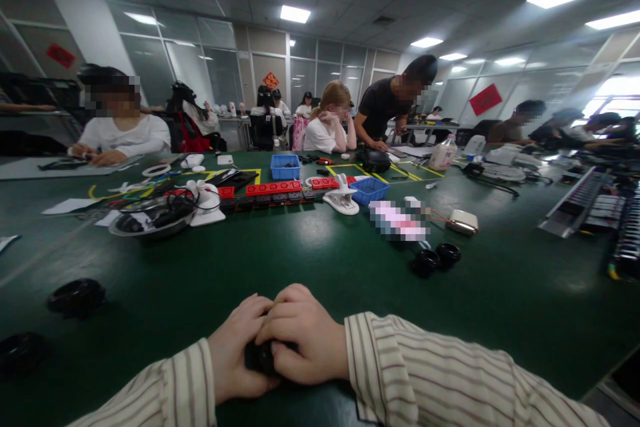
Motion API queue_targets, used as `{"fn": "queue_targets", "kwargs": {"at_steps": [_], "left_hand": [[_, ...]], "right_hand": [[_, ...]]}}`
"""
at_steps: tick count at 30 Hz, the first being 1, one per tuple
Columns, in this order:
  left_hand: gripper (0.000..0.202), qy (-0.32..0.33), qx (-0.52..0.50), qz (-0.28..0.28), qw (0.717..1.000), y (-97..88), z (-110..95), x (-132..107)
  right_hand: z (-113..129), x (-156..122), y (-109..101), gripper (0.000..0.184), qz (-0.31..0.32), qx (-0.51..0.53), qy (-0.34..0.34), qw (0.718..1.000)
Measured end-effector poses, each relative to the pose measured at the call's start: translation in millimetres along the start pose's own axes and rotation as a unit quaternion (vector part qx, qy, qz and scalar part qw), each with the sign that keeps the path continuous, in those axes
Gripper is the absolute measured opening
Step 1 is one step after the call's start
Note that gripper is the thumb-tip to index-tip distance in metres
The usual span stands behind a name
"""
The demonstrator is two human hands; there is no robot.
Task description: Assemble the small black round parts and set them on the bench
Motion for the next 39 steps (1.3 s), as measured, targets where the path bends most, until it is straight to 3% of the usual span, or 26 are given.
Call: {"fn": "queue_targets", "kwargs": {"at_steps": [6, 11, 15, 18, 20, 23, 26, 34, 39], "left_hand": [[0.056, 0.030, -0.008, 0.021, 0.999, 1.6, 6, -3], [0.076, 0.016, 0.011, -0.023, 1.000, 4.2, 7, -8], [0.088, 0.008, 0.050, -0.054, 0.997, 10.2, 5, -10], [0.086, -0.013, 0.060, -0.069, 0.996, 11.0, -1, -9], [0.074, -0.029, 0.062, -0.064, 0.996, 9.2, -5, -6], [0.049, -0.042, 0.049, -0.043, 0.997, 5.5, -7, -3], [0.040, -0.032, 0.033, -0.028, 0.999, 4.2, -3, -2], [0.052, 0.024, 0.033, -0.027, 0.999, 9.2, 5, -6], [0.070, 0.016, 0.028, -0.027, 0.999, 11.2, 7, -9]], "right_hand": [[3, 0, 1, 0.015, 0.051, -0.005, -0.081, 0.995], [3, -1, -2, 0.033, 0.004, 0.003, -0.035, 0.999], [2, -2, -2, 0.037, -0.032, 0.001, 0.003, 0.999], [1, -2, -1, 0.051, -0.087, 0.011, 0.037, 0.995], [1, -2, 1, 0.056, -0.108, 0.008, 0.056, 0.993], [1, -1, 4, 0.046, -0.077, -0.018, 0.054, 0.995], [2, 0, 4, 0.025, -0.034, -0.028, 0.038, 0.998], [6, -3, 5, 0.009, 0.059, 0.005, -0.089, 0.994], [5, -3, 2, 0.022, 0.025, -0.003, -0.046, 0.999]]}}
Point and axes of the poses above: each hand's wrist, its own x-axis towards the middle knuckle, its own y-axis out of the palm, z = x × y, the point moved 1 cm from there along x, towards the middle knuckle, and after that the axes turned 9 degrees about y, right-handed, at the moved point
